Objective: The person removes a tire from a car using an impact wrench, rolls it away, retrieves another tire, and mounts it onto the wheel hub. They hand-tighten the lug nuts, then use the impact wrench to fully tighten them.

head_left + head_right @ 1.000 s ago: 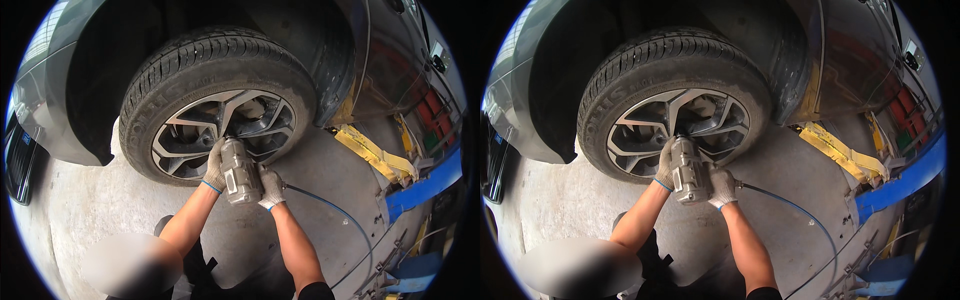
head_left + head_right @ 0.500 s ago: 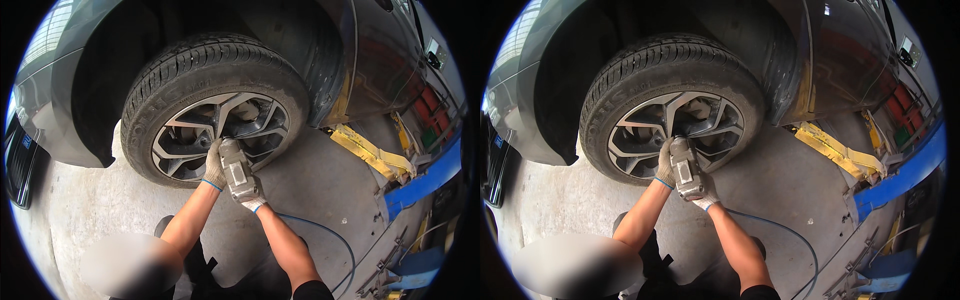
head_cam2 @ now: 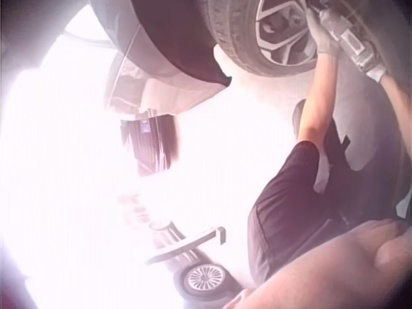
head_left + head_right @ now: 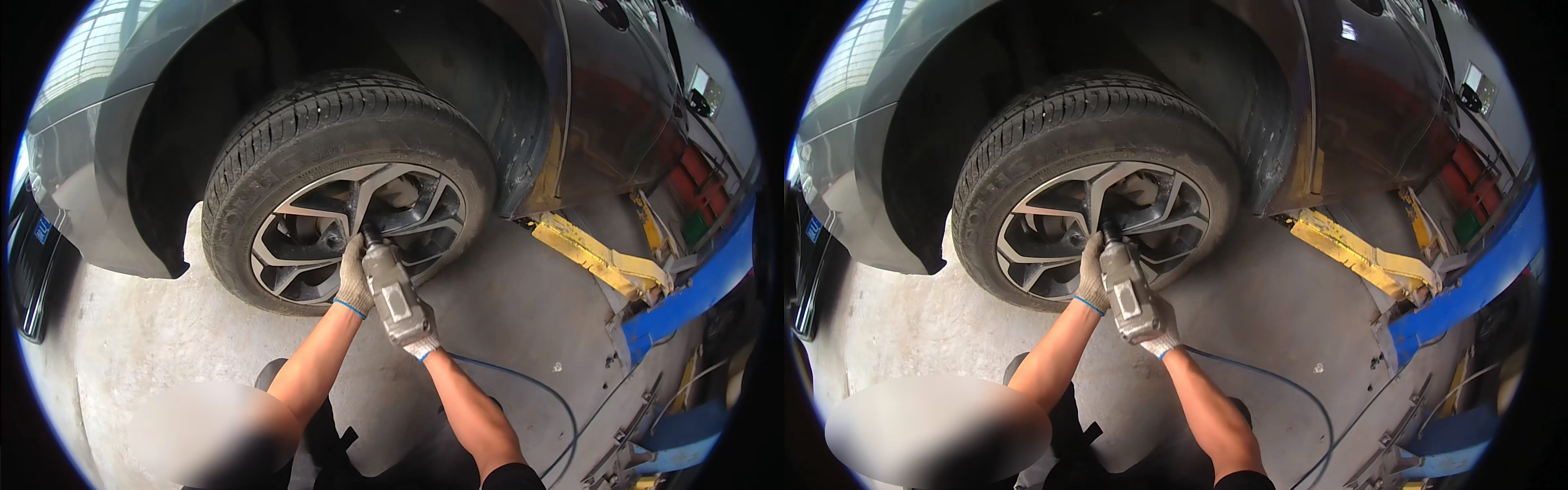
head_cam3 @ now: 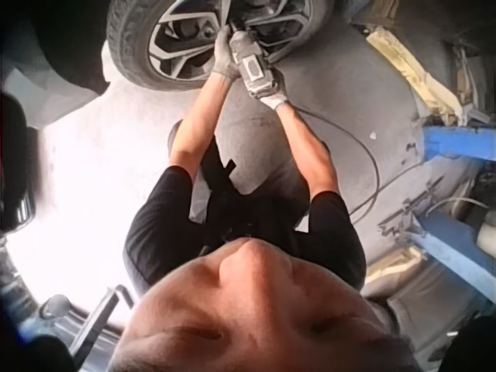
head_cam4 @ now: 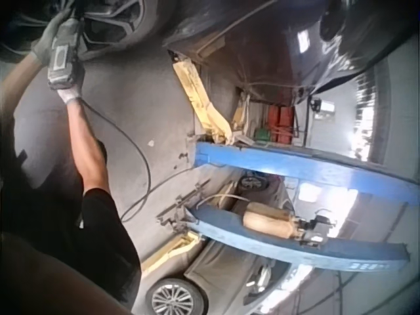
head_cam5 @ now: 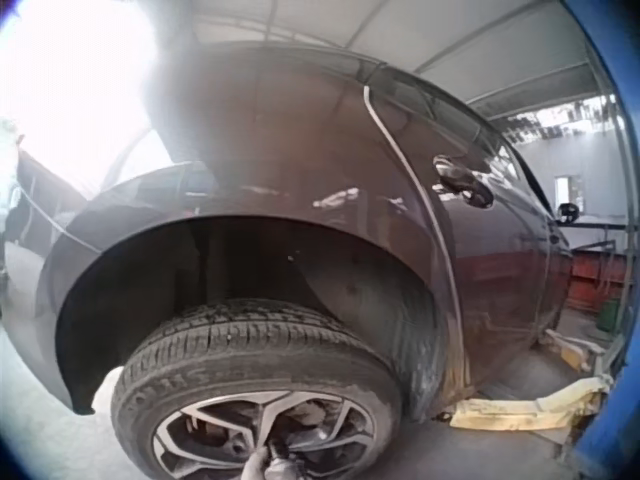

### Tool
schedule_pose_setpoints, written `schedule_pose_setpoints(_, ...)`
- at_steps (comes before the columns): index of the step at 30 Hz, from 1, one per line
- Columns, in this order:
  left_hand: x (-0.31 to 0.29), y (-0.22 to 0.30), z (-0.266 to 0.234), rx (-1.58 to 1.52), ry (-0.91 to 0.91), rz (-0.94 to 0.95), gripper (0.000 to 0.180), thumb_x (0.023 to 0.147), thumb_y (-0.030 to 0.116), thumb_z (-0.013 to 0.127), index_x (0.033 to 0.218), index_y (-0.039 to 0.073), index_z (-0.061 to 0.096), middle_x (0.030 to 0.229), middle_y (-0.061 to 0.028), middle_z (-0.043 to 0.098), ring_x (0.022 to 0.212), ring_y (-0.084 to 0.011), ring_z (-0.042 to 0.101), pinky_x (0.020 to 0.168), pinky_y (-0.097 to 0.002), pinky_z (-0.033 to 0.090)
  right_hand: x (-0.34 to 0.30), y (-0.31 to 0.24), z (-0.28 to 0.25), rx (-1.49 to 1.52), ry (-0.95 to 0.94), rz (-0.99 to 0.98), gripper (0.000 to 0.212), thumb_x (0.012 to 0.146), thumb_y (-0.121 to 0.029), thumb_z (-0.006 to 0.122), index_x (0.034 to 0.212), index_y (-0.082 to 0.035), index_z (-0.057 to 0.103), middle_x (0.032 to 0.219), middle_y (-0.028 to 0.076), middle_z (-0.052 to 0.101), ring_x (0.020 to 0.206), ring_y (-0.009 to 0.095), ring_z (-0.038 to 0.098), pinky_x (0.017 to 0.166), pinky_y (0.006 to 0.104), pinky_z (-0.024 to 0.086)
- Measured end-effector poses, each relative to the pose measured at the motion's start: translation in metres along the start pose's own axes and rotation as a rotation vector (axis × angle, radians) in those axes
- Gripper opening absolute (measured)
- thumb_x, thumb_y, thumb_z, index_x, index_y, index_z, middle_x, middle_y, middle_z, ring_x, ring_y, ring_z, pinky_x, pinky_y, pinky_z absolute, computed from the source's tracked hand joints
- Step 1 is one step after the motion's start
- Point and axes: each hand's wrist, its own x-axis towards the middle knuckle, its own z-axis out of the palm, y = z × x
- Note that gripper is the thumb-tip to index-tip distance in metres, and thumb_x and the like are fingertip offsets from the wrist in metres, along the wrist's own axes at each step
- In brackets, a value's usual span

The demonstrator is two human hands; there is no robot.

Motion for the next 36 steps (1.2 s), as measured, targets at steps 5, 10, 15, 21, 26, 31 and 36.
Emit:
schedule_pose_setpoints(5, -0.003, 0.008, -0.007, 0.086, -0.054, 0.056, 0.043, 0.094, 0.042, 0.053, 0.102, 0.001, 0.059, 0.088, -0.0157, 0.065, 0.079, -0.0296, 0.066, 0.070, -0.0435, 0.059, -0.022, -0.003, 0.006, -0.146, 0.107, -0.005, 0.036, 0.102, -0.030, 0.037, 0.125, -0.006, 0.054, 0.117, 0.014, 0.062, 0.107, 0.029, 0.062, 0.093, 0.0461, 0.051)
schedule_pose_setpoints(10, -0.007, 0.010, -0.004, 0.114, -0.039, -0.009, 0.030, 0.093, 0.033, 0.061, 0.098, 0.003, 0.060, 0.088, -0.0138, 0.064, 0.082, -0.0294, 0.065, 0.073, -0.0429, 0.058, -0.043, -0.009, 0.026, 0.087, 0.218, 0.159, 0.031, 0.102, -0.025, 0.037, 0.116, -0.005, 0.056, 0.108, 0.014, 0.063, 0.100, 0.029, 0.064, 0.089, 0.0452, 0.052)
schedule_pose_setpoints(15, -0.009, 0.009, -0.002, 0.233, -0.078, -0.082, 0.029, 0.091, 0.031, 0.065, 0.095, 0.003, 0.061, 0.087, -0.0135, 0.064, 0.083, -0.0276, 0.065, 0.079, -0.0425, 0.057, -0.054, -0.008, -0.023, -0.709, 0.399, -0.064, 0.030, 0.104, -0.021, 0.034, 0.102, -0.003, 0.058, 0.095, 0.009, 0.064, 0.089, 0.020, 0.063, 0.082, 0.0394, 0.053)
schedule_pose_setpoints(21, -0.020, 0.008, 0.003, 0.298, -0.176, 0.031, 0.031, 0.093, 0.032, 0.063, 0.097, 0.001, 0.061, 0.090, -0.0146, 0.065, 0.085, -0.0275, 0.065, 0.081, -0.0409, 0.057, -0.063, -0.005, 0.022, -0.636, 0.290, -0.151, 0.027, 0.103, -0.023, 0.044, 0.099, -0.001, 0.059, 0.090, 0.007, 0.064, 0.081, 0.018, 0.063, 0.078, 0.0345, 0.053)
schedule_pose_setpoints(26, -0.021, 0.009, 0.008, 0.356, -0.191, 0.049, 0.032, 0.091, 0.034, 0.067, 0.095, 0.003, 0.062, 0.090, -0.0127, 0.065, 0.087, -0.0253, 0.064, 0.080, -0.0376, 0.056, -0.063, -0.002, 0.024, -0.545, 0.303, -0.198, 0.031, 0.103, -0.027, 0.048, 0.096, 0.000, 0.060, 0.086, 0.005, 0.064, 0.077, 0.016, 0.063, 0.074, 0.0338, 0.054)
schedule_pose_setpoints(31, -0.017, 0.017, -0.002, 0.557, -0.135, 0.083, 0.031, 0.091, 0.034, 0.066, 0.096, 0.004, 0.062, 0.089, -0.0096, 0.065, 0.084, -0.0218, 0.064, 0.079, -0.0378, 0.056, -0.063, -0.006, 0.011, -1.056, 0.363, -0.388, 0.020, 0.096, -0.021, 0.055, 0.093, -0.003, 0.064, 0.083, 0.009, 0.066, 0.075, 0.022, 0.064, 0.070, 0.0372, 0.053)
schedule_pose_setpoints(36, -0.023, 0.017, 0.013, 0.284, -0.127, 0.148, 0.027, 0.091, 0.029, 0.066, 0.097, 0.003, 0.062, 0.088, -0.0101, 0.066, 0.076, -0.0181, 0.063, 0.069, -0.0299, 0.055, -0.070, -0.016, 0.030, -2.275, 0.212, -0.799, 0.028, 0.085, -0.023, 0.061, 0.108, -0.008, 0.066, 0.088, 0.014, 0.067, 0.079, 0.032, 0.064, 0.071, 0.0429, 0.052)
